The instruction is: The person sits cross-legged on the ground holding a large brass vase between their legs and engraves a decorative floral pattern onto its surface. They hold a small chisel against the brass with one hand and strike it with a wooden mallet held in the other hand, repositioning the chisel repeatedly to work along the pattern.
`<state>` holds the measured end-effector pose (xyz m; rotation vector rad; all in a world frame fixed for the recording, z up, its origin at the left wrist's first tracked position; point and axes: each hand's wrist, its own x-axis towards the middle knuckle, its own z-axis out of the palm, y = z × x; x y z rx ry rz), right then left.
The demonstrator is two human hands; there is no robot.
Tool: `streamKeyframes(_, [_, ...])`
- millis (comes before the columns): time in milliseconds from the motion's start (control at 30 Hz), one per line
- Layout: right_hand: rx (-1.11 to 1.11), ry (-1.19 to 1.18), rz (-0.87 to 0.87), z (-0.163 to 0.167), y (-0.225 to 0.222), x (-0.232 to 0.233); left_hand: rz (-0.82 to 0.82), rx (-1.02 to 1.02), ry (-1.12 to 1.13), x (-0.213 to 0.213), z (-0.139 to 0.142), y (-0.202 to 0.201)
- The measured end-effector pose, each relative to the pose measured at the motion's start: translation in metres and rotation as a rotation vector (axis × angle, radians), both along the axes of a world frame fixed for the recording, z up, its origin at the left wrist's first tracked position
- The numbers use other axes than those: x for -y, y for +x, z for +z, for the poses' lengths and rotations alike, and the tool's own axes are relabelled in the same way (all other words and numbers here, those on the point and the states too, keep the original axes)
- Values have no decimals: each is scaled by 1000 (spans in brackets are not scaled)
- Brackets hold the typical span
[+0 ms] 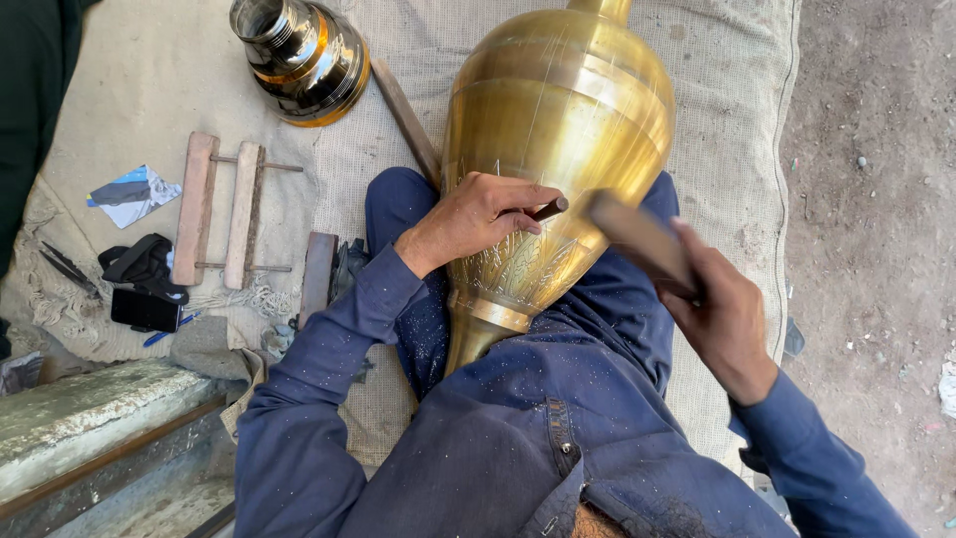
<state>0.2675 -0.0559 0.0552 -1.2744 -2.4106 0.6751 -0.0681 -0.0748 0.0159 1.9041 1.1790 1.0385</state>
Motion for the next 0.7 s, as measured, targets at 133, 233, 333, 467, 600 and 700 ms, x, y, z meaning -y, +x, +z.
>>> streamKeyframes(133, [-322, -60, 33, 13, -4, -6, 38, 39, 9, 2, -5, 3])
streamKeyframes(233, [-209, -55, 50, 29, -9, -19, 97, 68, -12, 5, -8, 7])
streamKeyframes(333, [-73, 54, 95, 44, -14, -29, 167, 145, -36, 12, -13, 9])
streamKeyframes(467, [212, 119, 136, 60, -21, -36, 342, 282, -21, 19, -22, 11])
streamKeyframes(600, [408, 300, 211, 63, -35, -50, 655, 574, 0, 25, -34, 30])
streamKeyframes(700, [325, 337, 328, 66, -49, -64, 799, 650, 25, 32, -41, 50])
